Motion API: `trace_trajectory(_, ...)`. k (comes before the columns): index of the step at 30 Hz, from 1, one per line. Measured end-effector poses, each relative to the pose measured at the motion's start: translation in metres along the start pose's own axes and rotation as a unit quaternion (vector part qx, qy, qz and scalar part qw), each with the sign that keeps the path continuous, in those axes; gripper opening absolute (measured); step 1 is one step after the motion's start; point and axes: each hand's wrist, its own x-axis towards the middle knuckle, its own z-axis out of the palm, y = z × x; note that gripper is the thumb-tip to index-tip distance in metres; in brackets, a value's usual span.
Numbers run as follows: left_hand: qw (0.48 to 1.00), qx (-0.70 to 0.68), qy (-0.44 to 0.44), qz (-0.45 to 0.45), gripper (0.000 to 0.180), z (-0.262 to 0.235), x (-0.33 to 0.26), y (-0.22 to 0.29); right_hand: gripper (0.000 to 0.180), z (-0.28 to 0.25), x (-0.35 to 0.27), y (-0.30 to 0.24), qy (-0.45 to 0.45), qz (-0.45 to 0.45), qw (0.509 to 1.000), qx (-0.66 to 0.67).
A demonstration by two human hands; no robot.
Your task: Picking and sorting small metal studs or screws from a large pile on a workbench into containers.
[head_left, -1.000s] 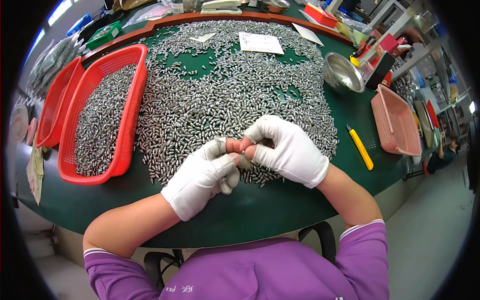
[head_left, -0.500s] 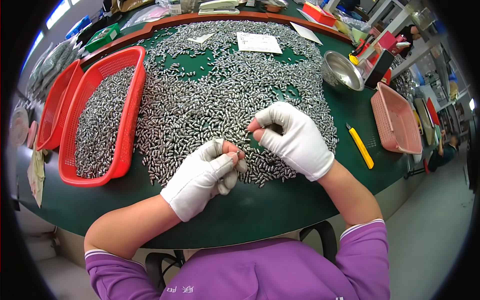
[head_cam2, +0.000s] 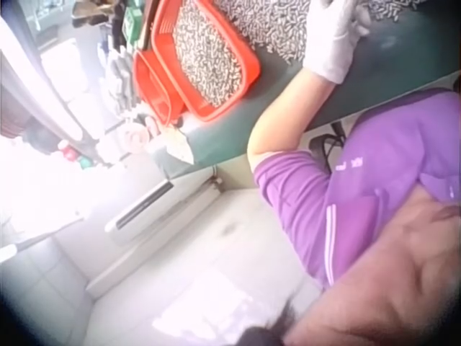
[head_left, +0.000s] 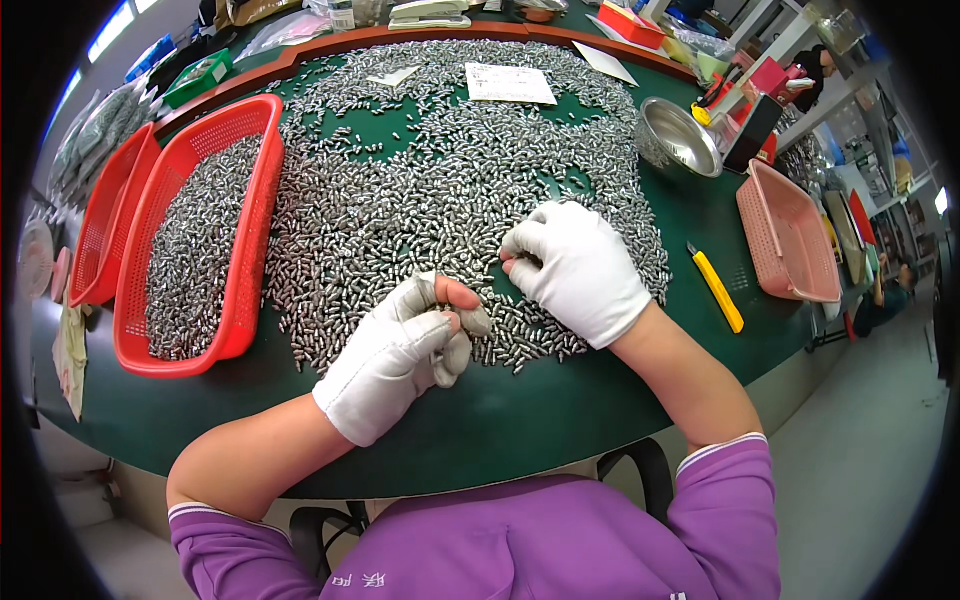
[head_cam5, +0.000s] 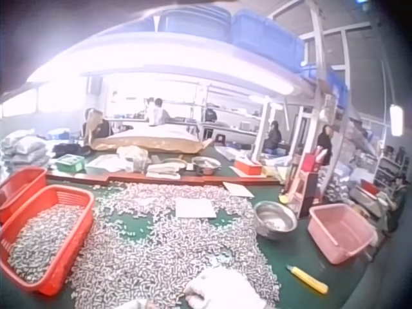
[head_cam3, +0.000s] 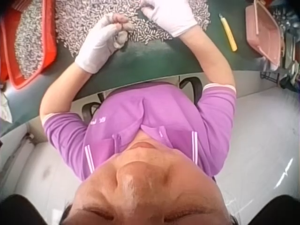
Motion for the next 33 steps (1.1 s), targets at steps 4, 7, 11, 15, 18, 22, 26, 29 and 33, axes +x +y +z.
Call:
trace_trajectory(4,1.000,0.002,0.000,-0.001,0.023,-0.001,-0.001,0.000,0.007,0.002,0.001,-0.006,-0.014,-0.002,0.999,-0.040)
trace_trajectory(7,1.000,0.000,0.014,-0.014,0.024,-0.001,0.001,0.000,0.007,0.000,0.001,-0.008,0.024,-0.026,0.999,0.004)
trace_trajectory(11,0.998,0.031,0.043,-0.033,0.026,0.002,0.003,0.000,0.015,-0.008,0.004,-0.017,0.051,-0.097,0.976,0.186)
trace_trajectory(15,0.997,0.057,0.044,-0.033,0.026,0.003,0.002,0.001,0.018,-0.009,0.004,-0.021,0.057,-0.132,0.964,0.224)
trace_trajectory(18,0.996,0.069,0.045,-0.035,0.024,0.002,0.002,0.000,0.019,-0.008,0.004,-0.019,0.054,-0.145,0.959,0.237)
trace_trajectory(22,0.995,0.074,0.045,-0.041,0.023,0.003,0.003,0.002,0.018,-0.007,0.003,-0.020,0.024,-0.133,0.951,0.277)
trace_trajectory(26,0.996,0.065,0.052,-0.043,0.022,0.006,0.002,0.002,0.016,-0.008,0.003,-0.020,0.017,-0.136,0.943,0.303)
trace_trajectory(29,0.996,0.055,0.050,-0.039,0.018,0.004,0.003,0.002,0.011,-0.010,0.003,-0.019,0.047,-0.105,0.946,0.304)
trace_trajectory(33,0.997,0.052,0.048,-0.035,0.014,0.004,0.002,0.002,0.011,-0.014,0.003,-0.012,0.071,-0.052,0.961,0.263)
